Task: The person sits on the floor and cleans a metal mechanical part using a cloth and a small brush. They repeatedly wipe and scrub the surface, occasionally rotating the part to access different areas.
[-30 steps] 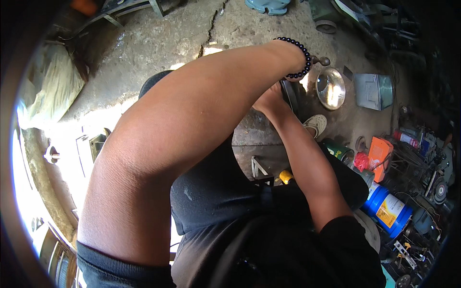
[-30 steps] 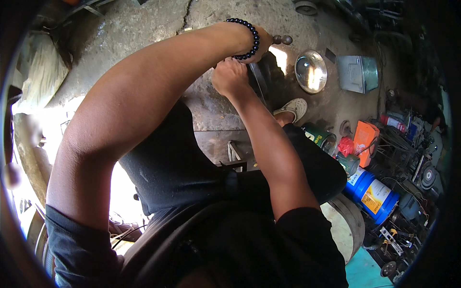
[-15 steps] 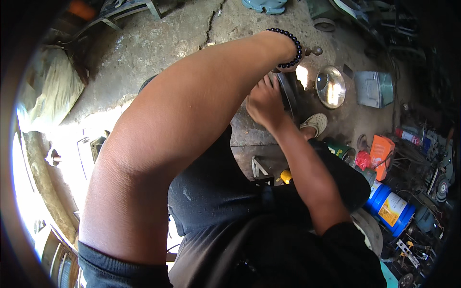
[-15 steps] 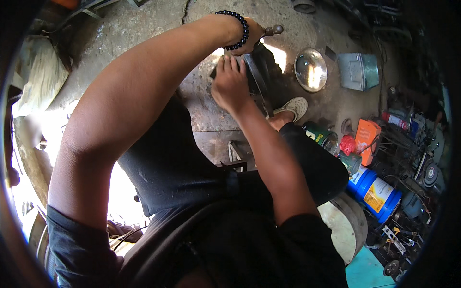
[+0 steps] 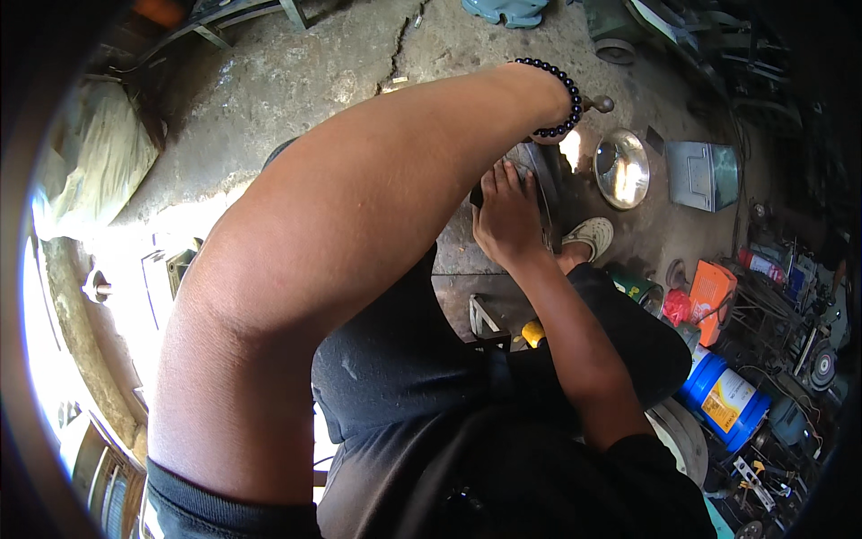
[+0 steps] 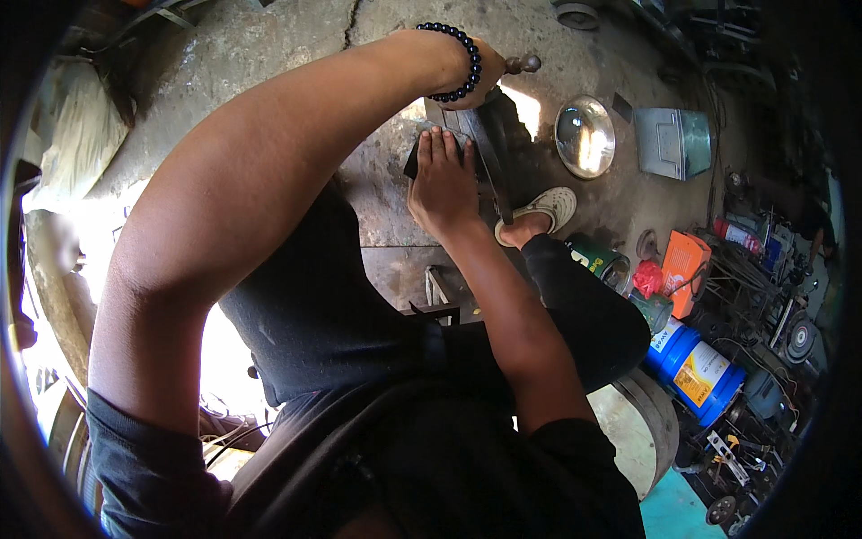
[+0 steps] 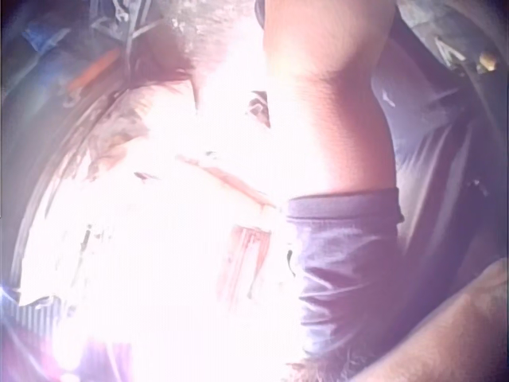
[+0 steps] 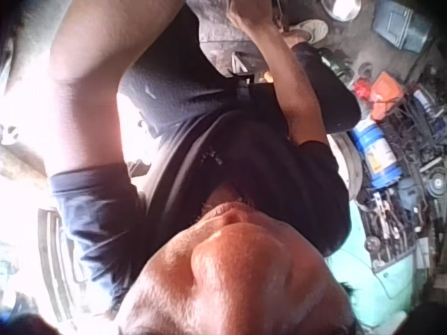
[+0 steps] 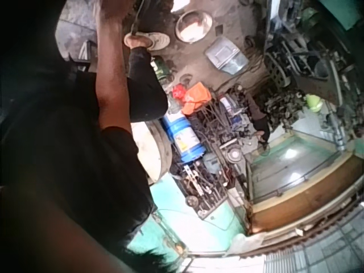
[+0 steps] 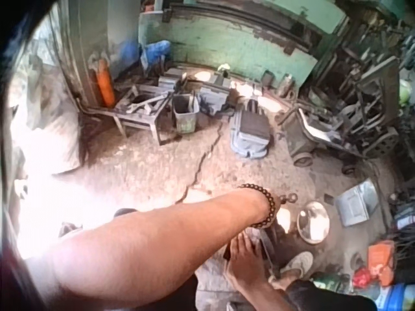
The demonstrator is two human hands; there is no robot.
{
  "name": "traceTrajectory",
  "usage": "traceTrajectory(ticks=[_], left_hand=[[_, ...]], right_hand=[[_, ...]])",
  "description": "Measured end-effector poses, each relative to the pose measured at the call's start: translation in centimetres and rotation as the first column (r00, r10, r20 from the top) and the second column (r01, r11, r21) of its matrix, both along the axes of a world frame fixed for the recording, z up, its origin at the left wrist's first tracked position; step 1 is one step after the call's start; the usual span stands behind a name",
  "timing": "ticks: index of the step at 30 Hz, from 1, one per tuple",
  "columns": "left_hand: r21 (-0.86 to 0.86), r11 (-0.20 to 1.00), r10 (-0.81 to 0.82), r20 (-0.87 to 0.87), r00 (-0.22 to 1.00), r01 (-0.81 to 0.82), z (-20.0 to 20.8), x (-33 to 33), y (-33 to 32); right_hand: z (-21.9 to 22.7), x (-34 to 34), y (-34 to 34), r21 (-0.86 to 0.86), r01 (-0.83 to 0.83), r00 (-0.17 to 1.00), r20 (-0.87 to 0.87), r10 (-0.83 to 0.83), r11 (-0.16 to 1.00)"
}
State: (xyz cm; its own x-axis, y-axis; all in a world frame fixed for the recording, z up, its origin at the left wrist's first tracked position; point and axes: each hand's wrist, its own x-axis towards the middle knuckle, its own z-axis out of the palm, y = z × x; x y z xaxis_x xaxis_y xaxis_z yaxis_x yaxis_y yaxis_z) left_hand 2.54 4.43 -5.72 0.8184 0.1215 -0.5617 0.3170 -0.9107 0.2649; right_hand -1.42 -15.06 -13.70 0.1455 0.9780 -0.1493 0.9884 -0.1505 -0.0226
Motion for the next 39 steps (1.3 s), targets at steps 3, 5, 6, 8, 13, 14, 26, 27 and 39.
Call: traceTrajectory(ticks=[3, 5, 6, 8, 13, 14, 26, 27, 39], left_hand=[[-0.019, 0.999, -0.03, 0.071, 0.997, 0.031, -0.3, 0.4, -0.9], [-0.038, 0.999, -0.027, 0.118, 0.993, 0.032, 0.3, 0.9, -1.4], [-0.054, 0.998, 0.014, 0.109, 0.994, -0.008, 0.4, 0.3, -1.3], [-0.055, 0.998, 0.039, 0.07, 0.997, -0.036, 0.8, -0.7, -1.4], [-0.027, 0.997, -0.067, 0.136, 0.988, 0.071, 0.6, -0.4, -2.0], [-0.026, 0.995, -0.094, 0.14, 0.986, 0.099, 0.3, 0.1, -2.3], [0.007, 0.993, -0.117, 0.095, 0.989, 0.117, -0.4, 0.6, -1.9], [0.01, 0.993, -0.121, 0.1, 0.988, 0.12, -0.6, 0.8, -1.6], [-0.047, 0.998, 0.035, 0.001, 0.999, -0.035, 2.1, -1.2, 0.3]], right_hand=[[-2.2, 1.8, 3.4, 0.035, -0.018, 1.0, -0.021, 0.019, 0.999], [-1.6, 2.7, 4.7, -0.059, 0.06, 0.993, -0.095, -0.066, 0.996], [-1.4, 2.5, 5.9, -0.099, 0.072, 0.985, -0.146, -0.086, 0.992], [-1.0, 1.7, 3.9, 0.037, -0.042, 0.994, -0.097, 0.045, 0.998], [-0.4, 0.4, 1.1, 0.094, -0.057, 0.998, -0.017, 0.058, 0.994], [-0.6, 1.4, 2.6, -0.096, 0.011, 0.995, -0.094, -0.02, 0.995], [-1.5, 1.5, 0.6, -0.014, 0.009, 0.999, 0.043, -0.008, 1.0], [-1.4, 1.8, 1.5, -0.005, 0.012, 0.999, 0.042, -0.012, 1.0], [-1.3, 0.2, 0.2, 0.081, 0.098, 0.993, 0.059, -0.103, 0.992]])
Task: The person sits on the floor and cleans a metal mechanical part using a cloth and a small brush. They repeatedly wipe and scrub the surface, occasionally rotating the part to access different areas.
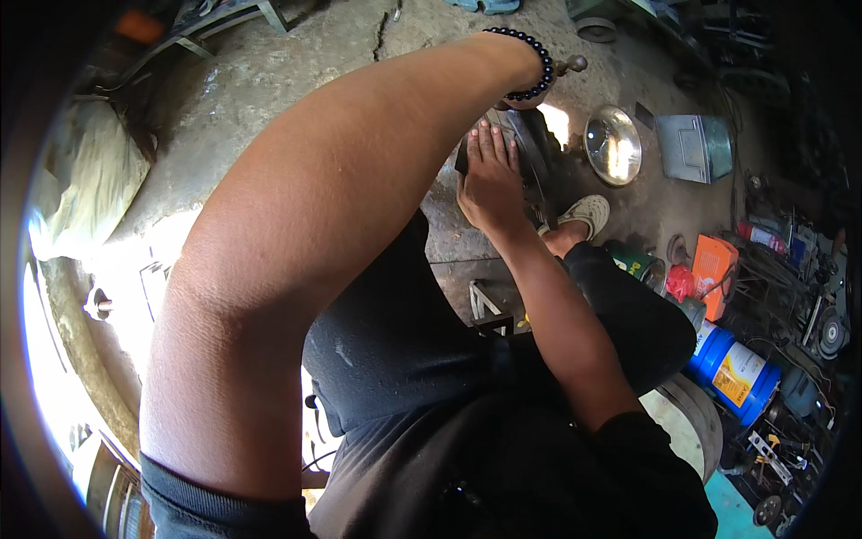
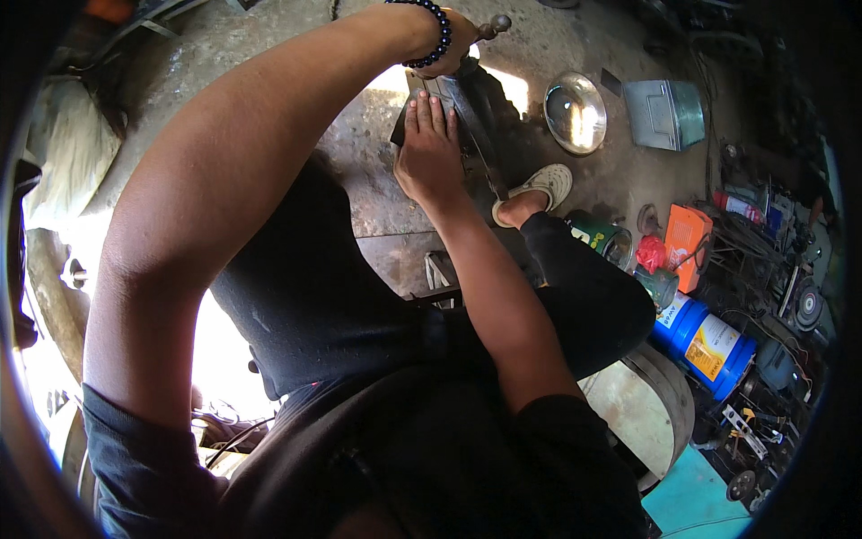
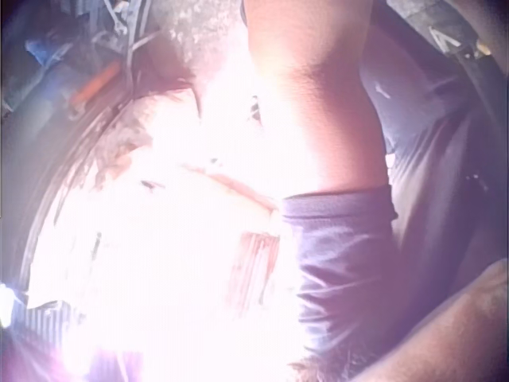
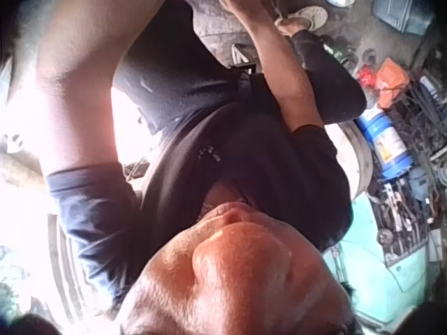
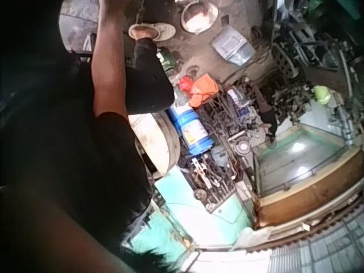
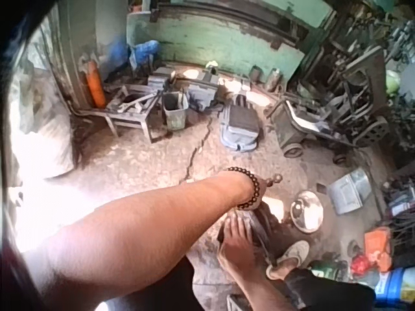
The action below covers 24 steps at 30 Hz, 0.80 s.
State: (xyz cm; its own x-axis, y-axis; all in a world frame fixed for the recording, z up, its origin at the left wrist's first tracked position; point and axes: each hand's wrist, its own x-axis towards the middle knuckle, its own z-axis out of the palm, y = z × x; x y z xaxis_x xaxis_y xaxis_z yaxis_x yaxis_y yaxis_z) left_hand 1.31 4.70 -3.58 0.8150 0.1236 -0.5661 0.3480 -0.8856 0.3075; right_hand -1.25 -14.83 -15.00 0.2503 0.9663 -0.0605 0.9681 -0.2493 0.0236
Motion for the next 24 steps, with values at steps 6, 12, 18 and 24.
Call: traceTrajectory(ticks=[6, 12, 18, 24], left_hand=[[0.031, 0.998, 0.045, 0.135, 0.99, -0.05, -1.7, 1.2, -0.6], [-0.012, 0.999, 0.038, 0.057, 0.998, -0.037, -2.7, 0.3, 1.1], [-0.05, 0.999, -0.018, 0.05, 0.999, 0.02, -2.5, 1.9, 0.7], [-0.059, 0.998, -0.005, 0.041, 0.999, 0.008, -3.1, 1.5, 0.4]], right_hand=[[0.4, 0.0, -4.4, -0.079, 0.012, 1.0, 0.0, -0.012, 0.997], [0.8, -1.1, -0.7, -0.011, 0.014, 0.998, -0.053, -0.014, 1.0], [0.5, -0.6, -3.5, -0.026, 0.031, 0.999, 0.041, -0.03, 0.999], [1.0, -1.3, -4.2, -0.042, 0.04, 0.999, -0.029, -0.041, 0.998]])
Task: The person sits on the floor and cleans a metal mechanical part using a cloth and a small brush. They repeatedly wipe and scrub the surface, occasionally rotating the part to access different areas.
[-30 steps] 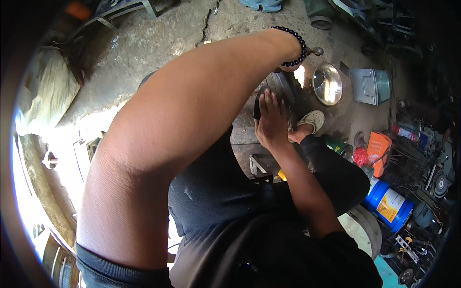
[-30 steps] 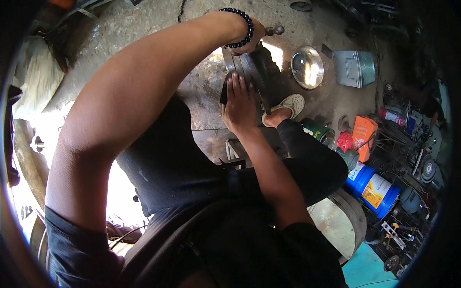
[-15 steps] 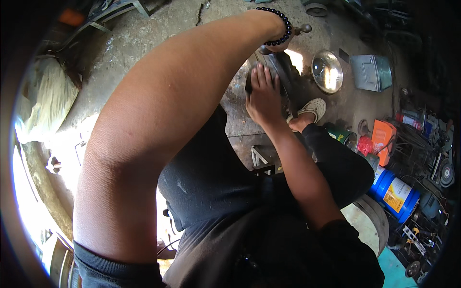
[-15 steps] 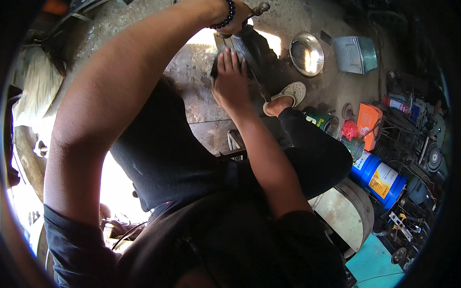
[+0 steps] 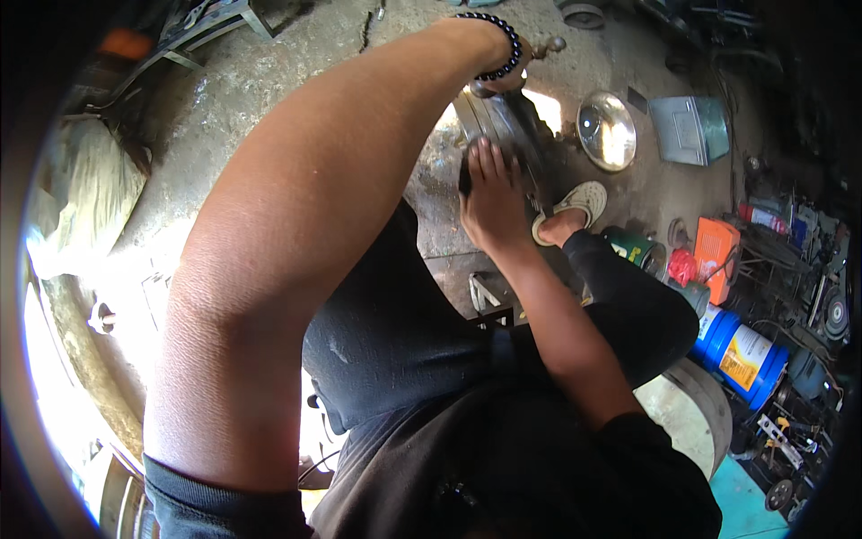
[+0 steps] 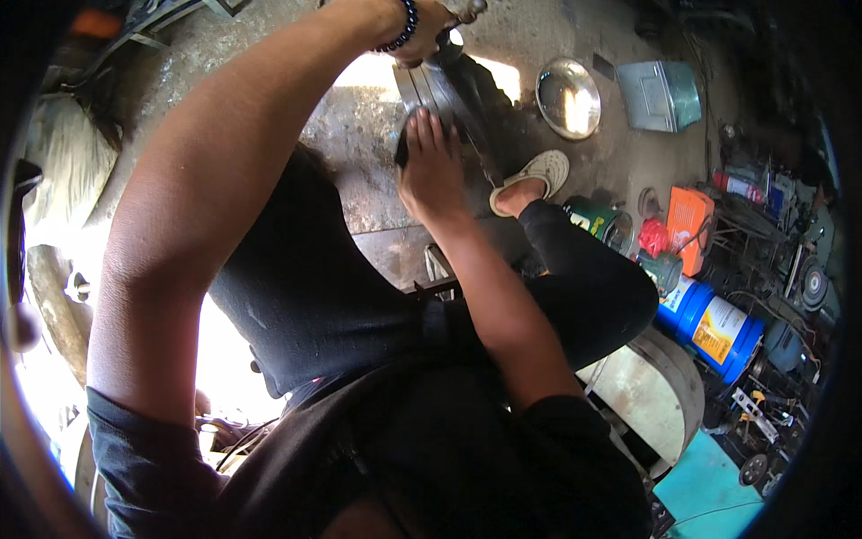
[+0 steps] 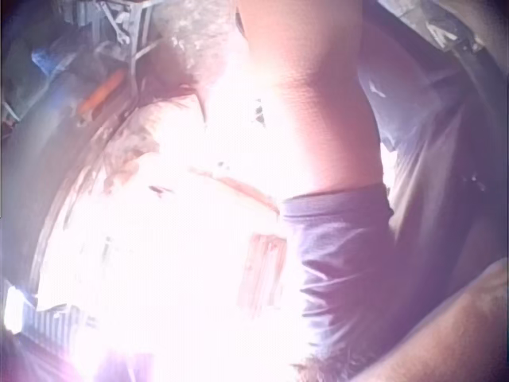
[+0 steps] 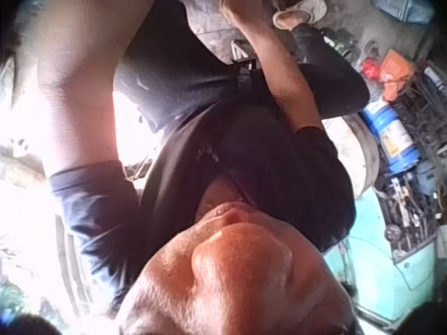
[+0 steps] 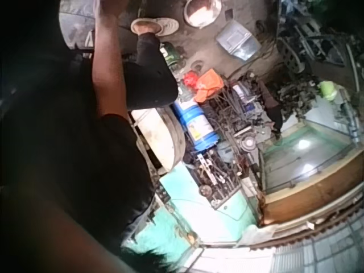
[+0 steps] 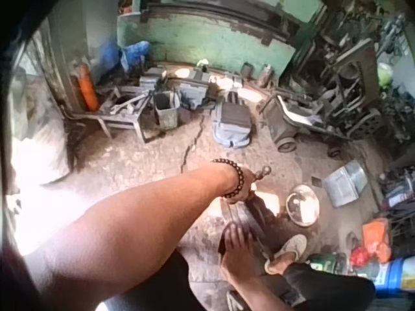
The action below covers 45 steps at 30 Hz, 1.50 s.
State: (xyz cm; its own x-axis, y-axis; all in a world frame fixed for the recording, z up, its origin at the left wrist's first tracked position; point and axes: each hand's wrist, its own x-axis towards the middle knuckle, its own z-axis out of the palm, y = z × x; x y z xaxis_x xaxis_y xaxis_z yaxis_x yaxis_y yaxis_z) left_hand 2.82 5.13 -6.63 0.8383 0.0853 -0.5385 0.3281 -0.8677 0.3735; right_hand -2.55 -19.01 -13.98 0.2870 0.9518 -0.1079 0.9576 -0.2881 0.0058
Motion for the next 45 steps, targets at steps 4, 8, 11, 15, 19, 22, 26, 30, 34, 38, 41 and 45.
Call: traceTrajectory(ticks=[4, 8, 11, 15, 19, 22, 26, 30, 34, 38, 41, 45], left_hand=[[-0.043, 0.999, -0.01, -0.047, 0.999, 0.008, -0.4, 0.6, 0.8], [-0.001, 0.998, -0.068, -0.104, 0.992, 0.068, 2.9, -2.0, -0.5], [0.042, 0.995, -0.093, -0.039, 0.995, 0.094, 5.0, -1.7, 0.3], [0.001, 0.993, -0.115, -0.053, 0.992, 0.115, 4.1, -2.0, 0.0], [-0.07, 0.995, -0.07, -0.027, 0.997, 0.068, 1.0, 0.5, 0.1], [0.01, 1.0, -0.018, 0.077, 0.997, 0.017, 3.7, -2.2, 0.4], [-0.004, 0.994, -0.106, -0.032, 0.994, 0.106, 2.0, -0.9, -0.1], [0.098, 0.988, -0.13, 0.076, 0.989, 0.122, 0.9, -0.5, 0.1], [0.053, 0.987, -0.155, 0.084, 0.984, 0.15, 2.8, -0.9, 0.7], [0.124, 0.992, -0.023, 0.124, 0.992, 0.008, -2.4, -0.1, 1.7], [0.102, 0.995, -0.031, 0.126, 0.992, 0.018, 1.6, -0.7, -0.1], [0.0, 0.991, 0.134, 0.12, 0.984, -0.135, 1.5, -1.6, -0.4]], right_hand=[[-0.8, 0.6, 1.3, 0.001, -0.02, 0.997, 0.075, 0.02, 1.0], [-0.7, 0.4, 2.3, 0.009, 0.012, 0.998, 0.066, -0.012, 1.0], [-1.8, 0.3, -1.7, -0.06, 0.049, 0.995, 0.091, -0.043, 0.997], [-0.6, 0.4, 3.1, 0.012, 0.029, 0.999, 0.021, -0.029, 1.0], [-1.4, -0.6, 0.4, -0.058, 0.03, 0.999, 0.03, -0.028, 0.998], [-1.4, 0.1, -0.2, -0.013, 0.016, 0.999, 0.048, -0.015, 1.0], [-1.2, -0.2, 1.6, 0.032, 0.05, 0.999, -0.009, -0.049, 0.998], [-0.9, -1.2, -0.2, -0.011, 0.047, 0.998, 0.031, -0.047, 0.999], [-0.9, -0.2, 1.8, 0.02, 0.096, 0.995, 0.026, -0.097, 0.995], [-0.5, -1.5, 1.0, 0.061, 0.031, 0.999, -0.028, -0.03, 0.998], [1.0, 1.8, -2.2, 0.118, 0.158, 0.938, -0.329, -0.111, 0.98], [9.7, 5.3, -1.3, -0.073, 0.458, 0.714, -0.563, -0.416, 0.886]])
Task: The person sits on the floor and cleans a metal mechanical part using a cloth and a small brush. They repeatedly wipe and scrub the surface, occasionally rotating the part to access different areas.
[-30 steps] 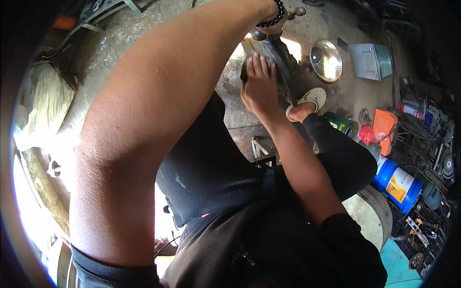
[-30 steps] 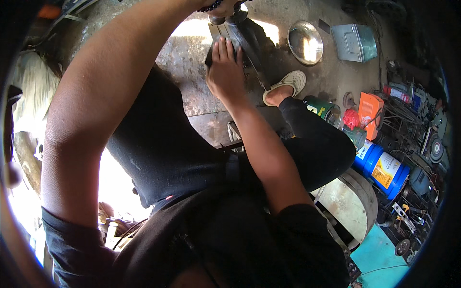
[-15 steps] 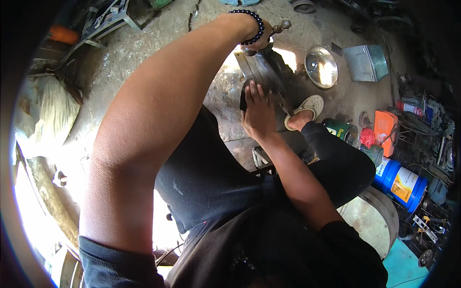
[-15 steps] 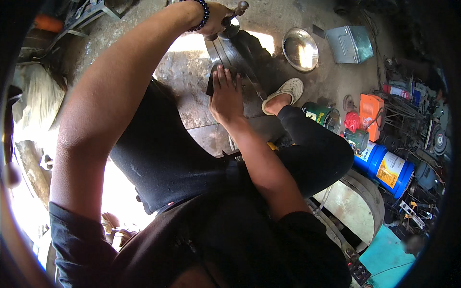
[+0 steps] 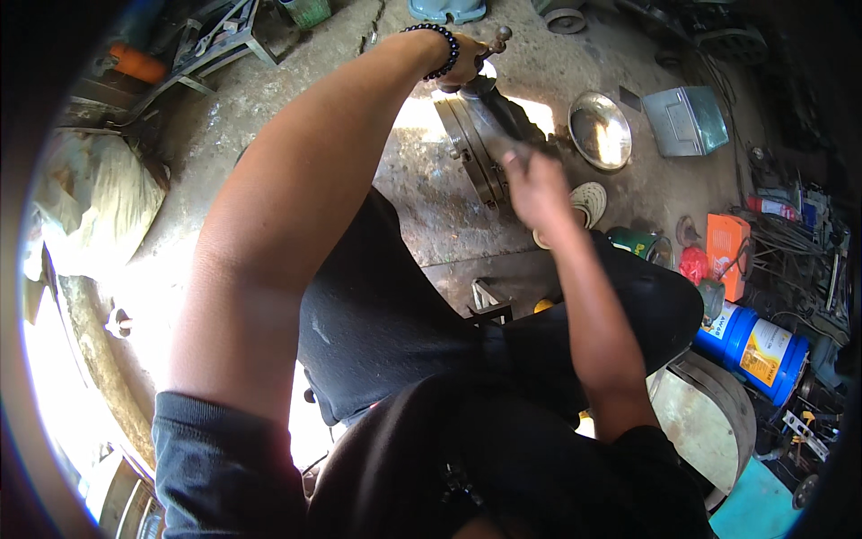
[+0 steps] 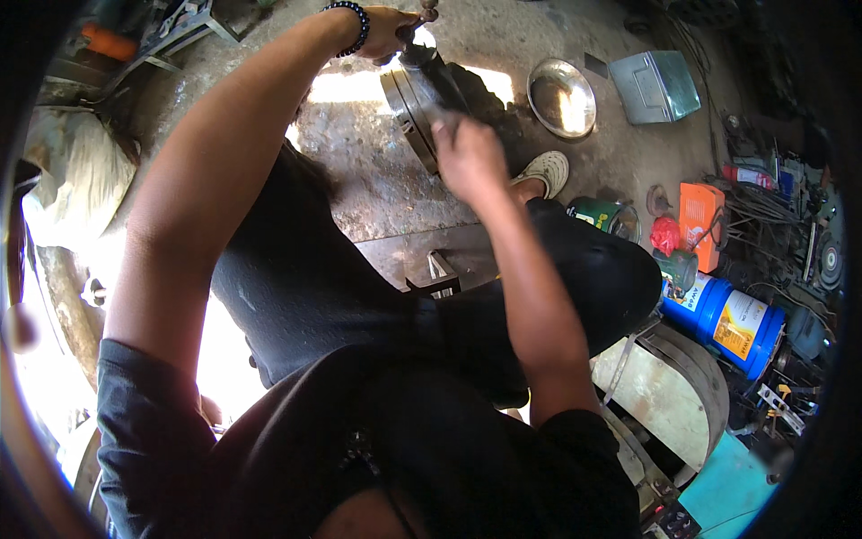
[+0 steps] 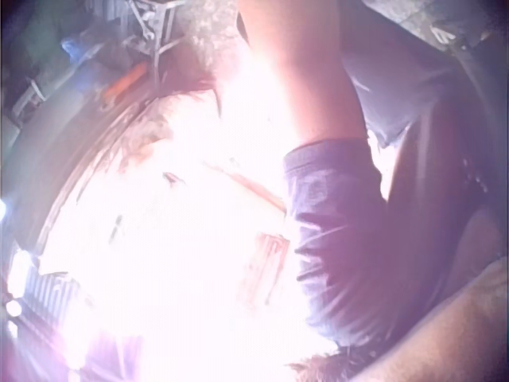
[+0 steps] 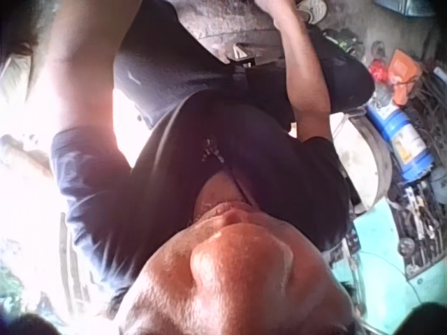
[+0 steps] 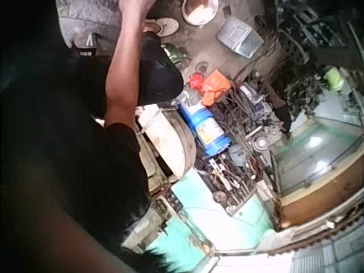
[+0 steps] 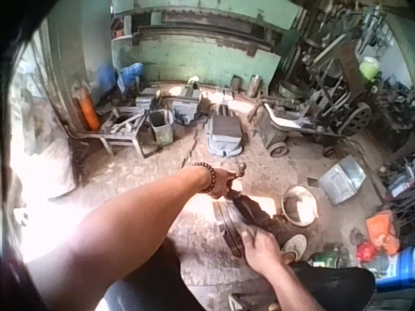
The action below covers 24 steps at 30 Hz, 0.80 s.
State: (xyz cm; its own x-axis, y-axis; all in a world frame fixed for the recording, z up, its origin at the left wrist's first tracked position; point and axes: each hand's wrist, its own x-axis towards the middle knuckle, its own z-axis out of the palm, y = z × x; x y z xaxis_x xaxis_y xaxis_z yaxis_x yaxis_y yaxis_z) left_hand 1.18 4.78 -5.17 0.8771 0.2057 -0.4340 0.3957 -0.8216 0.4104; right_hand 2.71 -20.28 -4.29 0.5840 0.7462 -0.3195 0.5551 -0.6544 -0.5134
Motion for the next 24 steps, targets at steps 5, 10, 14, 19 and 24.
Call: traceTrajectory(ticks=[5, 10, 14, 19, 24], left_hand=[[-0.093, 0.989, 0.127, 0.176, 0.976, -0.112, -0.1, -2.3, -1.6], [-0.137, 0.94, 0.334, 0.202, 0.921, -0.311, 0.2, -4.6, -3.3], [-0.38, 0.861, 0.432, 0.195, 0.881, -0.338, 0.0, -5.1, -2.8], [-0.487, 0.727, 0.645, 0.242, 0.725, -0.484, -2.2, -5.4, -3.7], [-0.61, 0.622, 0.721, 0.201, 0.663, -0.491, -0.7, -6.0, -5.5]], right_hand=[[5.6, 6.7, 0.9, 0.082, -0.17, 0.967, 0.204, 0.15, 0.982], [8.3, 8.9, 1.4, -0.083, -0.325, 0.925, 0.182, 0.335, 0.942], [8.1, 9.0, 1.0, -0.01, -0.461, 0.861, 0.238, 0.45, 0.887], [9.9, 7.5, 2.4, -0.04, -0.461, 0.872, 0.164, 0.46, 0.887], [10.1, 8.7, 2.5, -0.06, -0.451, 0.872, 0.185, 0.454, 0.891]])
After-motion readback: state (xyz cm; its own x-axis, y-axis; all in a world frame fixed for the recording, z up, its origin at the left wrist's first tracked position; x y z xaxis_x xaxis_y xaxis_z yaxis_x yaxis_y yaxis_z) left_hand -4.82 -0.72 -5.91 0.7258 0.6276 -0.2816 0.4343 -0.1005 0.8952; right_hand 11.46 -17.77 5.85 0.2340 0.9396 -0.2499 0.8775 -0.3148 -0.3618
